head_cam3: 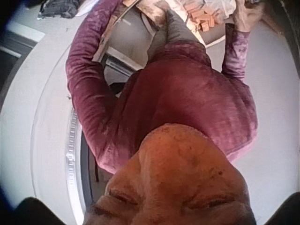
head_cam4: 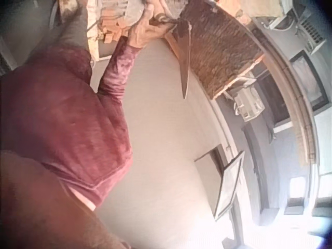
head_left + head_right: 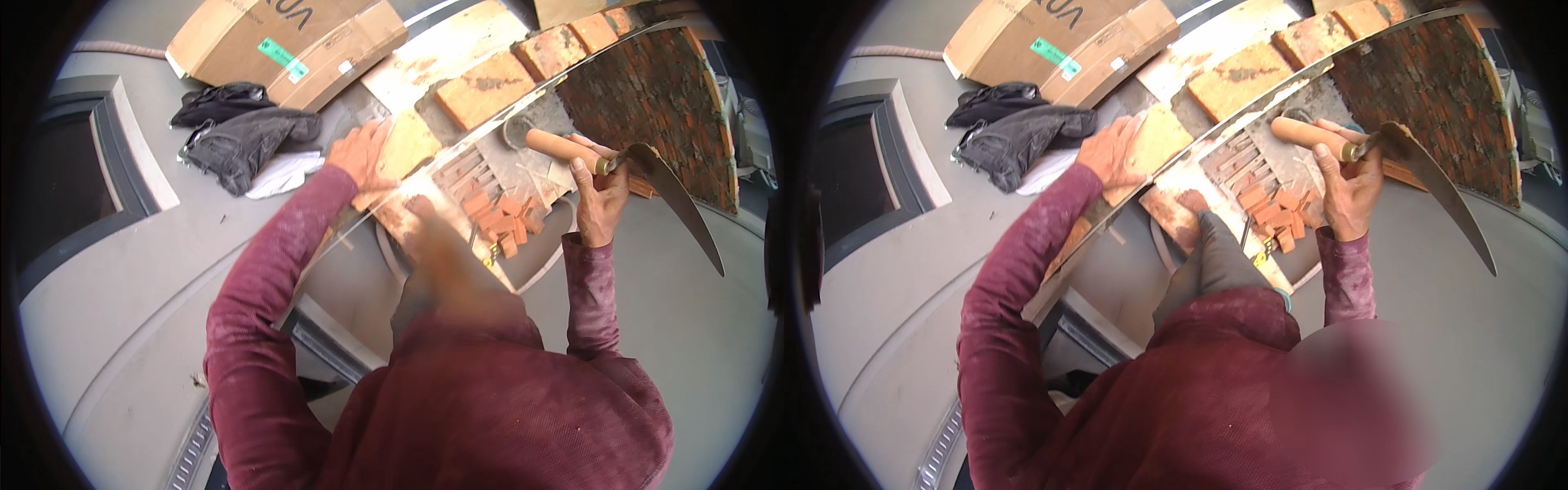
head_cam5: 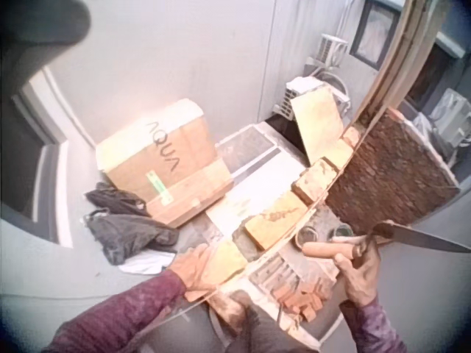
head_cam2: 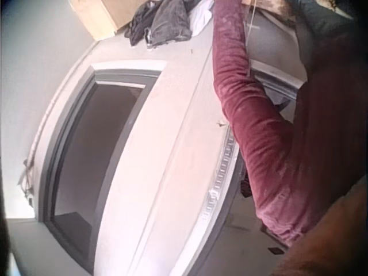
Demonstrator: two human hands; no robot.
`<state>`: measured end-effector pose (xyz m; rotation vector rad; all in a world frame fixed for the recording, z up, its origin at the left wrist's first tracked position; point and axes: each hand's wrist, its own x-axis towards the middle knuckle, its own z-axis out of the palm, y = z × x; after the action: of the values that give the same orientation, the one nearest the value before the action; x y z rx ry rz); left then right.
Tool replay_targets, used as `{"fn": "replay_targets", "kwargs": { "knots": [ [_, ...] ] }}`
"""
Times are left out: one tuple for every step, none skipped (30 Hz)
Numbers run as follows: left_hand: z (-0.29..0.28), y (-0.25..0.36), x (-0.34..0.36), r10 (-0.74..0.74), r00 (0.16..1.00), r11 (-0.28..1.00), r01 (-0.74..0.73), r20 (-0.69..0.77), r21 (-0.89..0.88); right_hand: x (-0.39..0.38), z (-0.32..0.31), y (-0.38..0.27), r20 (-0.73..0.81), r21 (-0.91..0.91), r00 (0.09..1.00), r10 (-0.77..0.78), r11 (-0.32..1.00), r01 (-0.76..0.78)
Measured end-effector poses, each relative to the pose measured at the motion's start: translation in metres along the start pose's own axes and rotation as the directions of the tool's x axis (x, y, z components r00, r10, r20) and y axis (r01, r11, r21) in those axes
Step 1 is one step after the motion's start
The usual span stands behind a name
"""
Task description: The person builds a brick wall by applying mortar with a trowel, placing bricks on the mortar bed, and using a trowel handle to tap the bricks into alignment with a guide string.
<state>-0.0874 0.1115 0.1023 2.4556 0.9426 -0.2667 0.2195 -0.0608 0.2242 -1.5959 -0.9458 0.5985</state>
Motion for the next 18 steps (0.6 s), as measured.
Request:
{"fn": "replay_targets", "kwargs": {
  "knots": [
    [0.006,-0.007,0.002,0.041,0.999,0.999,-0.041,-0.01,-0.022,-0.007,-0.005,0.007,0.006,-0.016,1.0,0.022,1.0,-0.021],
    [0.007,-0.017,0.004,0.085,0.996,0.994,-0.085,-0.011,-0.063,-0.013,-0.007,0.012,0.004,-0.025,0.999,0.046,0.999,-0.046],
    [0.009,-0.027,0.004,0.127,0.992,0.986,-0.128,-0.015,-0.104,-0.021,-0.009,0.017,0.02,-0.016,0.998,0.067,0.998,-0.067],
    [0.008,-0.032,0.005,0.123,0.992,0.983,-0.121,0.01,-0.137,-0.028,-0.011,0.021,0.031,-0.007,0.996,0.086,0.996,-0.086],
    [0.003,-0.035,0.009,0.124,0.992,0.979,-0.118,0.026,-0.168,-0.031,-0.013,0.023,0.039,-0.001,0.995,0.094,0.996,-0.094],
    [0.0,-0.036,0.007,0.125,0.991,0.974,-0.115,0.041,-0.197,-0.037,-0.014,0.023,0.038,-0.008,0.994,0.104,0.995,-0.104],
    [-0.002,-0.035,0.007,0.106,0.994,0.973,-0.101,0.017,-0.207,-0.041,-0.015,0.022,0.036,0.005,0.995,0.097,0.995,-0.097],
    [-0.003,-0.034,0.006,0.088,0.996,0.972,-0.087,-0.006,-0.216,-0.046,-0.013,0.021,0.032,0.018,0.995,0.089,0.996,-0.09],
    [-0.005,-0.033,0.005,0.071,0.997,0.971,-0.076,-0.028,-0.225,-0.049,-0.011,0.02,0.027,0.032,0.996,0.083,0.996,-0.084],
    [-0.005,-0.033,0.003,0.015,0.999,0.978,-0.008,0.03,-0.21,-0.048,-0.005,0.011,0.038,0.024,0.997,0.074,0.997,-0.075],
    [-0.006,-0.037,-0.001,-0.038,0.995,0.98,0.055,0.089,-0.19,-0.046,0.001,-0.001,0.053,0.034,0.995,0.087,0.995,-0.089],
    [-0.007,-0.038,-0.004,-0.092,0.985,0.979,0.116,0.148,-0.165,-0.043,0.006,-0.008,0.079,0.053,0.994,0.076,0.995,-0.08],
    [-0.01,-0.035,-0.008,-0.095,0.988,0.981,0.114,0.123,-0.155,-0.038,0.01,-0.013,0.102,0.079,0.993,0.059,0.995,-0.067],
    [-0.011,-0.032,-0.015,-0.103,0.989,0.983,0.118,0.107,-0.143,-0.033,0.011,-0.014,0.104,0.085,0.994,0.038,0.995,-0.047],
    [-0.012,-0.032,-0.018,-0.112,0.99,0.983,0.124,0.09,-0.132,-0.028,0.011,-0.014,0.108,0.091,0.994,0.016,0.995,-0.026],
    [-0.002,-0.044,-0.024,-0.09,0.995,0.981,0.095,0.036,-0.167,-0.027,0.014,-0.014,0.128,0.107,0.992,-0.001,0.994,-0.013],
    [0.002,-0.052,-0.024,-0.083,0.996,0.979,0.086,0.026,-0.183,-0.027,0.016,-0.012,0.127,0.113,0.992,0.019,0.993,-0.033],
    [0.005,-0.06,-0.025,-0.079,0.997,0.976,0.08,0.015,-0.201,-0.027,0.016,-0.009,0.13,0.119,0.991,0.038,0.991,-0.053]
  ]
}}
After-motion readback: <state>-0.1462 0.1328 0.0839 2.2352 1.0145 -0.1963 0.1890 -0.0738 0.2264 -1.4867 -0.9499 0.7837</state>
